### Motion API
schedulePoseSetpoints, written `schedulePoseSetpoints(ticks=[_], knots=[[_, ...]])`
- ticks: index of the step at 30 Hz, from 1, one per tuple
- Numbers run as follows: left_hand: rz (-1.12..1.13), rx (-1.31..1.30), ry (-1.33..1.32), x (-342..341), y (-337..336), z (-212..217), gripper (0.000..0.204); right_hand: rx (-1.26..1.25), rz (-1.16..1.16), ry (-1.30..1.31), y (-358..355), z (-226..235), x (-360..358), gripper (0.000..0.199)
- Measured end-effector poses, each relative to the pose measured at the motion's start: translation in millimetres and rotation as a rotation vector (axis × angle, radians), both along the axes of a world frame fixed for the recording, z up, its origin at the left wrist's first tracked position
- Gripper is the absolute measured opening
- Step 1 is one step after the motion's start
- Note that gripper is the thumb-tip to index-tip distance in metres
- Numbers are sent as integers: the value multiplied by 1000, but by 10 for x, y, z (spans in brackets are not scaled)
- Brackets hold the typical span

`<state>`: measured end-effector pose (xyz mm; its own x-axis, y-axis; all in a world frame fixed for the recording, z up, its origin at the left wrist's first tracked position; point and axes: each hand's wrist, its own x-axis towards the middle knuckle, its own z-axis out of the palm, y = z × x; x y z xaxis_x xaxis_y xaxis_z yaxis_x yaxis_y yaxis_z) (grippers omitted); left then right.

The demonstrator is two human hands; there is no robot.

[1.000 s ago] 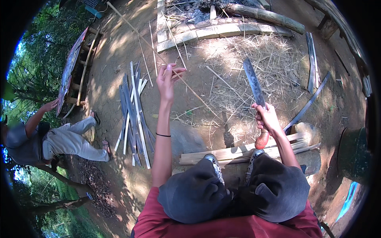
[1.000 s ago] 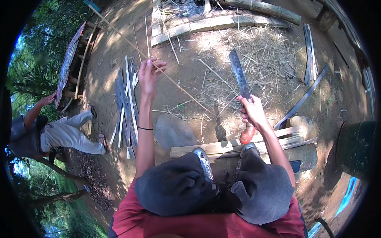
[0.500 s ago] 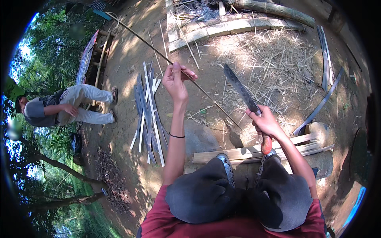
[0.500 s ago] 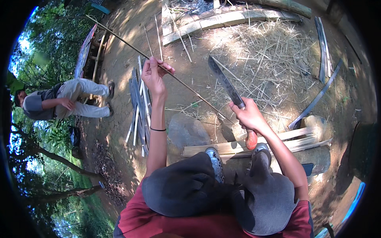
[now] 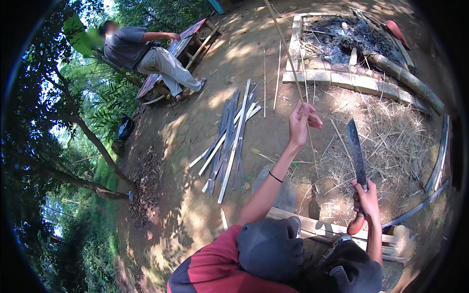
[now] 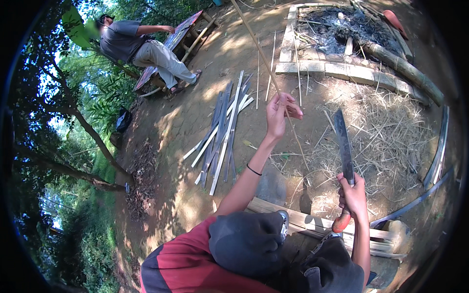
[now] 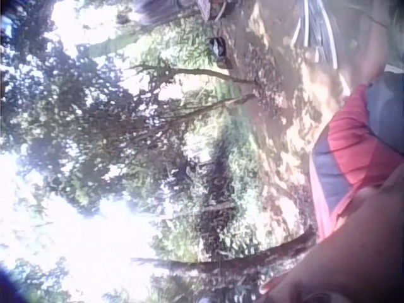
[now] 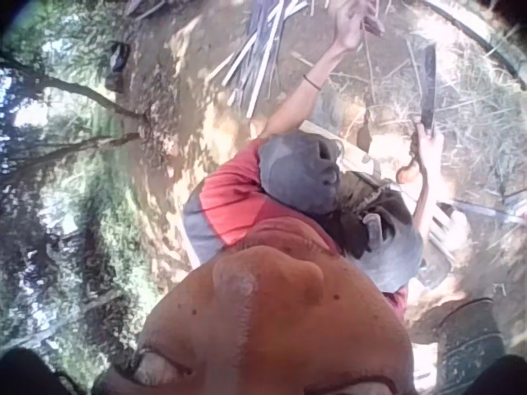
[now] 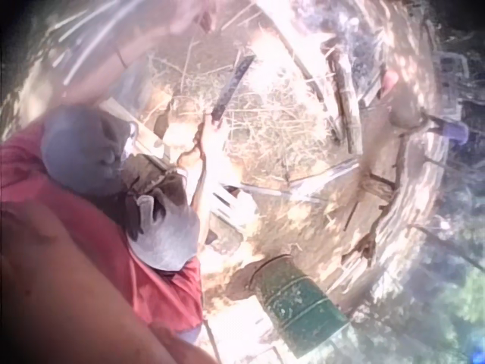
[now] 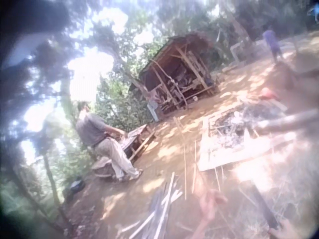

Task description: The person uses a machete to scrape and refine a long thin bamboo strip by hand, repeatedly pulling the blade along its length while seated at an outdoor workspace.

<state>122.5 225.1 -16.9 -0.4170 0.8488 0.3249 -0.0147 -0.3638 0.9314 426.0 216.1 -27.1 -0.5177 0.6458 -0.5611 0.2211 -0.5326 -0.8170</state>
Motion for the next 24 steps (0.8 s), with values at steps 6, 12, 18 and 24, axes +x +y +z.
schedulePoseSetpoints(ticks=[6,12,18,24], knots=[[-46,-63,-52,-3,46,-378,42,61,21,-66,131,151,129,18],[-60,-170,17,-191,-323,-650,34,175,91,-206,150,325,211,17],[8,-116,-129,-151,-306,-844,34,222,126,-305,237,501,426,21],[298,-45,14,-754,-822,378,38,426,274,-374,418,1220,129,27]])
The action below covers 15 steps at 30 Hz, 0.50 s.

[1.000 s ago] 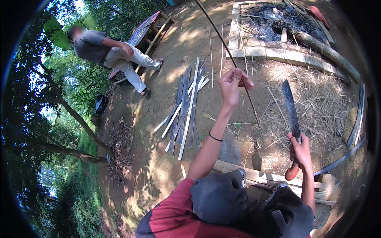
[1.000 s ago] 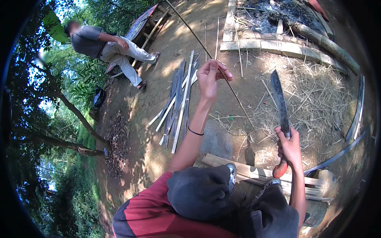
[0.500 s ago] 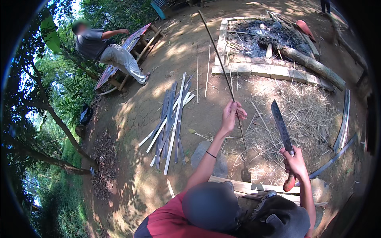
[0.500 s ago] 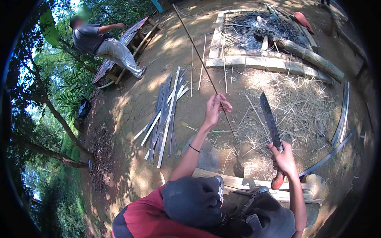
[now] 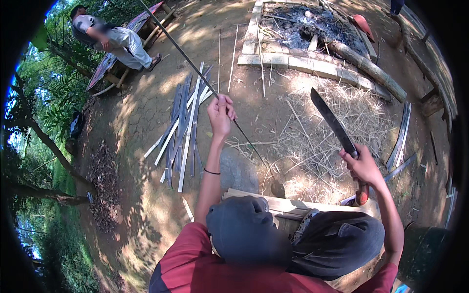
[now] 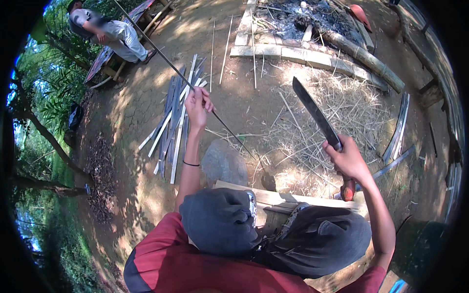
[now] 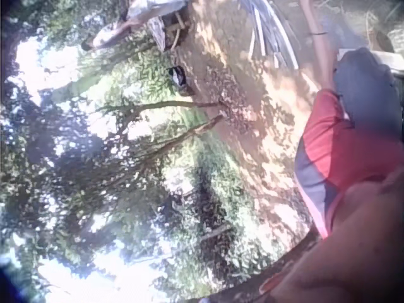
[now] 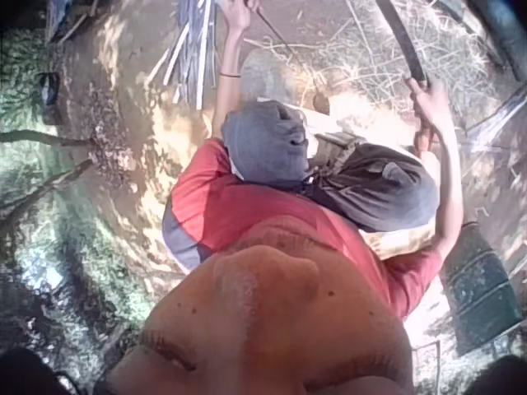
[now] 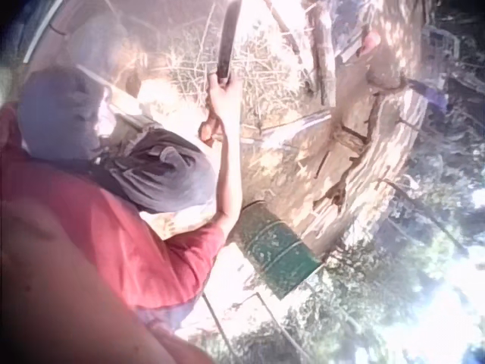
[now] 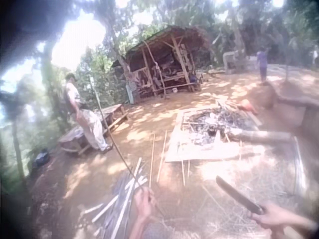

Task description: The person uses a machete to scrape and refine a long thin bamboo strip by hand, repeatedly pulling the blade along its length while seated at an outdoor workspace.

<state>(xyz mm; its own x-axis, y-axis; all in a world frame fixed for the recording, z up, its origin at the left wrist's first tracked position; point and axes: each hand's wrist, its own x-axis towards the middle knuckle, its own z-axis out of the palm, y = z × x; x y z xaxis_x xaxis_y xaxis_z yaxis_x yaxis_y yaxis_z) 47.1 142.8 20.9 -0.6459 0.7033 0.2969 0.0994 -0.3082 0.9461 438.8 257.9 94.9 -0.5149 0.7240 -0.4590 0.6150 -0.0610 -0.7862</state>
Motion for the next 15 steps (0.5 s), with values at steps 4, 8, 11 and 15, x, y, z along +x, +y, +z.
schedulePoseSetpoints(ticks=[4,8,11,15], knots=[[206,70,62,-364,-658,336,40,-26,275,-100,209,26,-706,31],[242,153,172,-296,-858,629,42,89,402,-24,74,30,-1246,28],[250,196,211,-231,-1024,682,43,30,448,145,-248,-158,-1633,26],[326,193,286,-157,-1122,688,45,-135,500,296,-613,-435,-1797,28]])
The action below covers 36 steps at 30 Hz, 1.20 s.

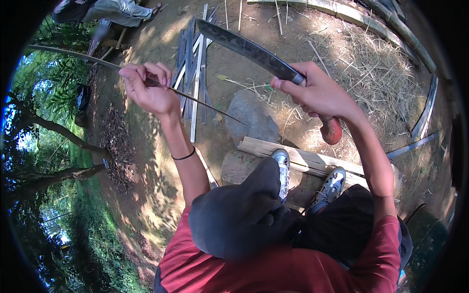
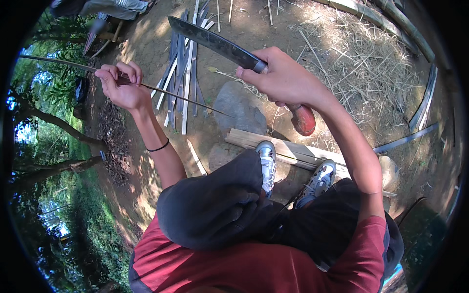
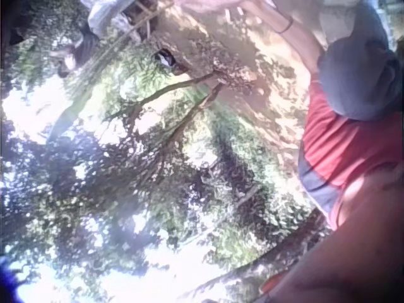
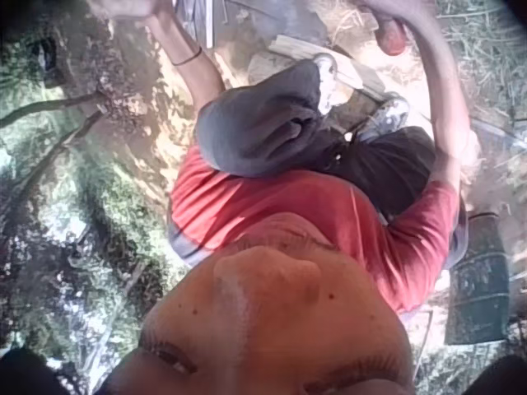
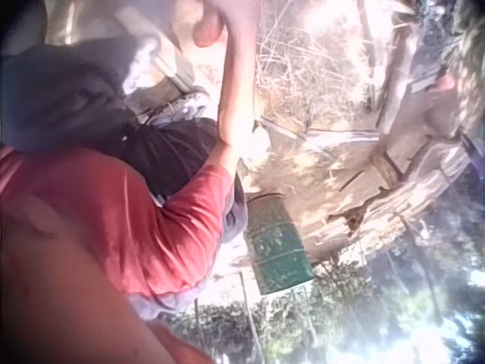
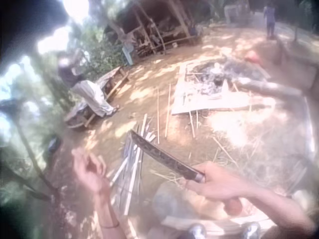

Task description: The person uses a machete to scrape and refine a long thin bamboo strip by hand, repeatedly pulling the blade along its length while seated at an outdoor workspace.

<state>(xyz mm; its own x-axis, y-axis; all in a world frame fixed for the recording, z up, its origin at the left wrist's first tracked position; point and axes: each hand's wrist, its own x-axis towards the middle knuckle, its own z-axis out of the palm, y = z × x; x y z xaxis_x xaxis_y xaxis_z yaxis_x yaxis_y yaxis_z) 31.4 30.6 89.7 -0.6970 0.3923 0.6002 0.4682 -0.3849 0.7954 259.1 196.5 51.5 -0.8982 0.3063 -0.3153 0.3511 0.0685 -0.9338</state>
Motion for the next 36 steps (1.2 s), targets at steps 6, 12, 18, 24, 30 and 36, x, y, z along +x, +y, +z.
schedulePoseSetpoints(ticks=[6,12,18,24,30,36], knots=[[136,1,19,192,167,42,47,-126,-46,4,-97,-175,60,27],[245,71,147,159,112,137,46,-192,-107,-32,-64,-283,139,23],[276,128,196,170,81,175,48,-218,-113,-8,-30,-285,205,20],[316,144,218,184,37,174,47,-229,-114,-1,-96,-325,193,22],[387,245,136,199,61,231,47,-225,-129,0,-353,-376,96,30],[443,113,180,208,44,189,56,-114,-117,248,-979,-661,-169,34]])
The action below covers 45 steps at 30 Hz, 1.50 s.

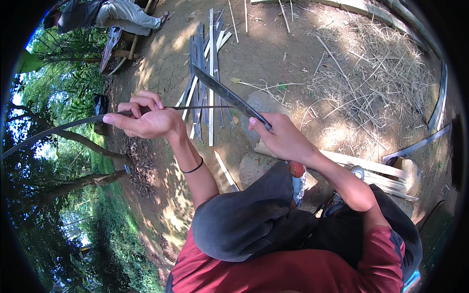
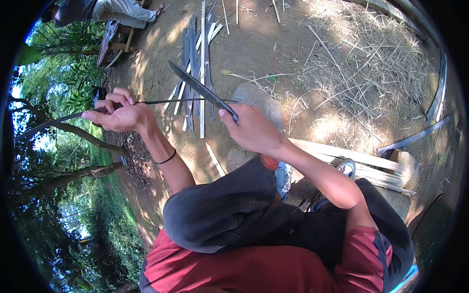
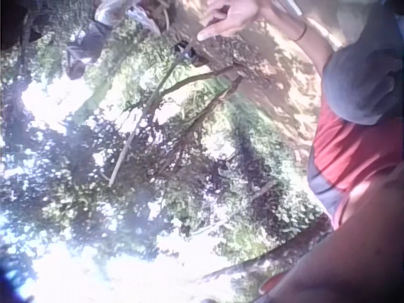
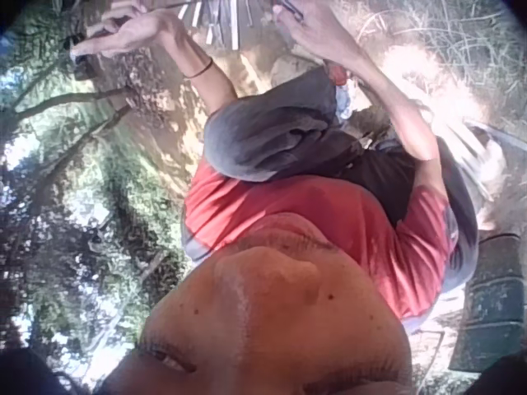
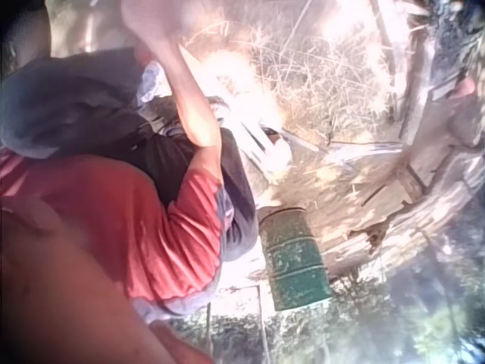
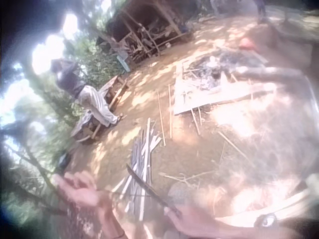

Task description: The person uses a machete to scrape and refine a long thin bamboo strip by hand, repeatedly pulling the blade along its length while seated at an outdoor workspace.

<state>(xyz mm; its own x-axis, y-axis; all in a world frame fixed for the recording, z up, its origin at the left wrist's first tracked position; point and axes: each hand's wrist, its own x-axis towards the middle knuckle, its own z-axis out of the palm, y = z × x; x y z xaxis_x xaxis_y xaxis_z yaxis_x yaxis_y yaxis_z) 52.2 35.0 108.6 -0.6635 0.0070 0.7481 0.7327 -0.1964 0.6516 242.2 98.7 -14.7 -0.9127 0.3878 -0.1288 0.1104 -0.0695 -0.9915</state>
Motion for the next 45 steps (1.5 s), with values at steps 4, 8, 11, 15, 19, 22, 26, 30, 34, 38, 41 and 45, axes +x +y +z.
schedulePoseSetpoints(ticks=[4,8,11,15,19,22,26,30,34,38,41,45], knots=[[-196,-93,39,-5,-41,18,57,-1,61,-4,-121,170,6,36],[-301,-108,14,56,-72,33,57,-17,67,-6,43,241,97,40],[-231,-193,18,-10,-114,-30,58,184,-17,-39,335,173,116,37],[-196,-126,-93,67,-78,-51,59,153,-211,-113,580,156,215,38],[-245,-100,-19,46,-65,8,59,-112,-186,-165,669,233,255,40],[-249,-106,-38,9,-94,-27,59,13,-189,-122,647,187,234,39],[-323,-71,-27,39,-117,0,59,51,-147,-92,547,239,194,37],[-332,-56,-31,0,-46,-12,59,84,-76,-27,387,233,140,35],[-272,-3,-32,-65,28,-159,60,98,-24,-62,166,324,49,34],[-305,34,26,-59,136,-327,62,107,-18,23,-60,281,27,30],[-352,-55,-22,-2,145,-314,62,102,-31,14,-103,197,13,29],[-249,-109,38,-17,71,-199,61,85,7,6,-70,116,-2,30]])
